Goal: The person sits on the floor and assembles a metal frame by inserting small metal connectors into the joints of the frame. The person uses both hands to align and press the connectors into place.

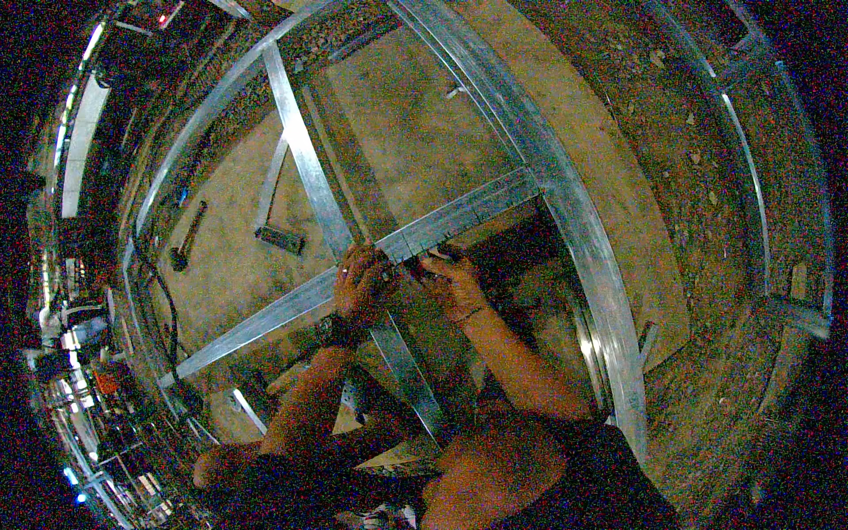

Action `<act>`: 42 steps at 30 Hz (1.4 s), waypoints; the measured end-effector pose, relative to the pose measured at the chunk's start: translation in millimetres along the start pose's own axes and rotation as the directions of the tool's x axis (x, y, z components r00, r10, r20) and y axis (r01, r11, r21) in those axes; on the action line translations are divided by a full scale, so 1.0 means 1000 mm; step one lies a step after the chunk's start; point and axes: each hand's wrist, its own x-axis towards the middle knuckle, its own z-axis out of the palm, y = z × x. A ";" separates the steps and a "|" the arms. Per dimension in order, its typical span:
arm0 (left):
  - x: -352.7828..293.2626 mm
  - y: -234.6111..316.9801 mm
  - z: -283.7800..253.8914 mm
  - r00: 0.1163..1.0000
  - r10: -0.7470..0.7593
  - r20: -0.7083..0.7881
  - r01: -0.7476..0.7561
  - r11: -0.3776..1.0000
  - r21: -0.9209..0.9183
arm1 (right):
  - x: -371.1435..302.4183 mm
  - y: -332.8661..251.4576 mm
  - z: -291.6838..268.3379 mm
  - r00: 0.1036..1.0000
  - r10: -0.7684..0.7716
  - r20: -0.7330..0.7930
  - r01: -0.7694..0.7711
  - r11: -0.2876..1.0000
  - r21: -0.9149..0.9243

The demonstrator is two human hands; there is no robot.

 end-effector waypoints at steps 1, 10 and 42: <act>-0.002 0.001 0.000 1.000 0.018 -0.010 -0.018 1.000 0.001 | 0.001 0.000 -0.001 1.000 0.006 0.008 -0.006 1.000 -0.001; -0.044 0.079 0.003 0.866 -0.221 0.448 0.313 0.939 -0.141 | -0.002 -0.003 -0.001 0.999 0.030 0.024 -0.029 1.000 -0.008; 0.063 0.022 -0.006 0.923 -0.231 0.309 0.222 0.973 0.063 | 0.015 0.005 -0.017 0.991 0.005 0.131 -0.009 0.999 0.034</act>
